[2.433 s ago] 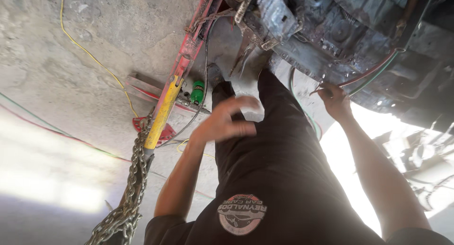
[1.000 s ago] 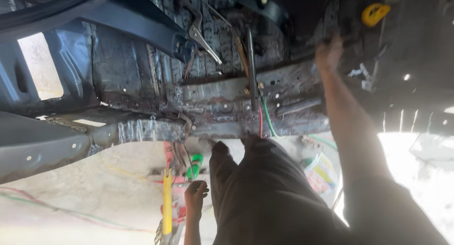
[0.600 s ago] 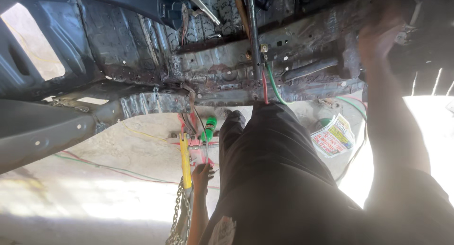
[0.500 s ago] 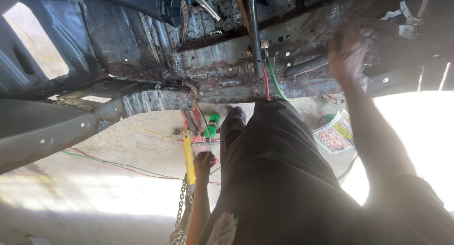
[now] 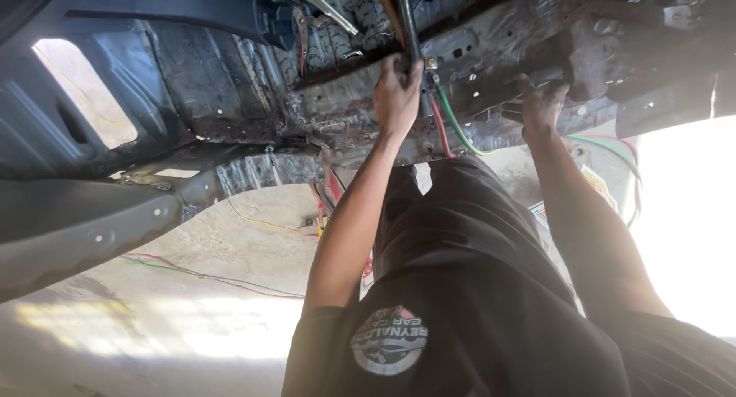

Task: The person removes a metal bracket from the underside of a vehicle using a wrench and pliers. They then use a blowtorch and hammer to heat and strike a bolt area to loosen it.

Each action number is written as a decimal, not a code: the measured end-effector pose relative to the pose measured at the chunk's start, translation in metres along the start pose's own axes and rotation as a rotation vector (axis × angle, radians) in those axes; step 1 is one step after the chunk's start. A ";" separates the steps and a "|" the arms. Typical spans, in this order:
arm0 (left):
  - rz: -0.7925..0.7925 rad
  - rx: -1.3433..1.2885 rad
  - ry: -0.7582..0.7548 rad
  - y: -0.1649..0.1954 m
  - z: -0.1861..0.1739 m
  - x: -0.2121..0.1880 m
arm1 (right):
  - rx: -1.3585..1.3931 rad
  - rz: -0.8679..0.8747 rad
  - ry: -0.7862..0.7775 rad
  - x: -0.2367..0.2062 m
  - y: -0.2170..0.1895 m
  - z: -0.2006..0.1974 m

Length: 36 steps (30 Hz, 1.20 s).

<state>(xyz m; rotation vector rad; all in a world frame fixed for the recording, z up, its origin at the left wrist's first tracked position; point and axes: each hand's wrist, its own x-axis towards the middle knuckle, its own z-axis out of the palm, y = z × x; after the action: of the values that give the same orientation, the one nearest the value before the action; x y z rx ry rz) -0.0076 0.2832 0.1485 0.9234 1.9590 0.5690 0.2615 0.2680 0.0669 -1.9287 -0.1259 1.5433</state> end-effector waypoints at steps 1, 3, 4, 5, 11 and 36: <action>0.014 0.024 0.017 0.010 0.002 0.007 | -0.043 0.005 -0.008 0.000 0.000 -0.001; 0.045 0.071 0.054 0.025 0.003 0.020 | -0.196 -0.031 -0.033 -0.008 -0.002 -0.004; 0.131 0.189 0.124 0.029 0.003 0.026 | -0.422 -0.178 -0.017 -0.015 -0.002 -0.007; 0.208 0.311 0.183 0.031 0.002 0.029 | -0.675 -0.335 0.016 -0.027 -0.001 -0.010; 0.008 0.238 -0.035 0.049 -0.004 0.048 | -0.691 -0.706 -0.478 -0.086 0.003 0.054; 0.691 0.613 0.399 -0.058 -0.098 0.058 | -0.274 -0.174 -0.297 -0.218 0.004 -0.062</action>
<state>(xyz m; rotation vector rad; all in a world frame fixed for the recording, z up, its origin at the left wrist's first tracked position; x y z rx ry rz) -0.1334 0.2887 0.1292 2.0446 2.1891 0.5621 0.2507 0.1387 0.2526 -1.8182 -0.6458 1.7540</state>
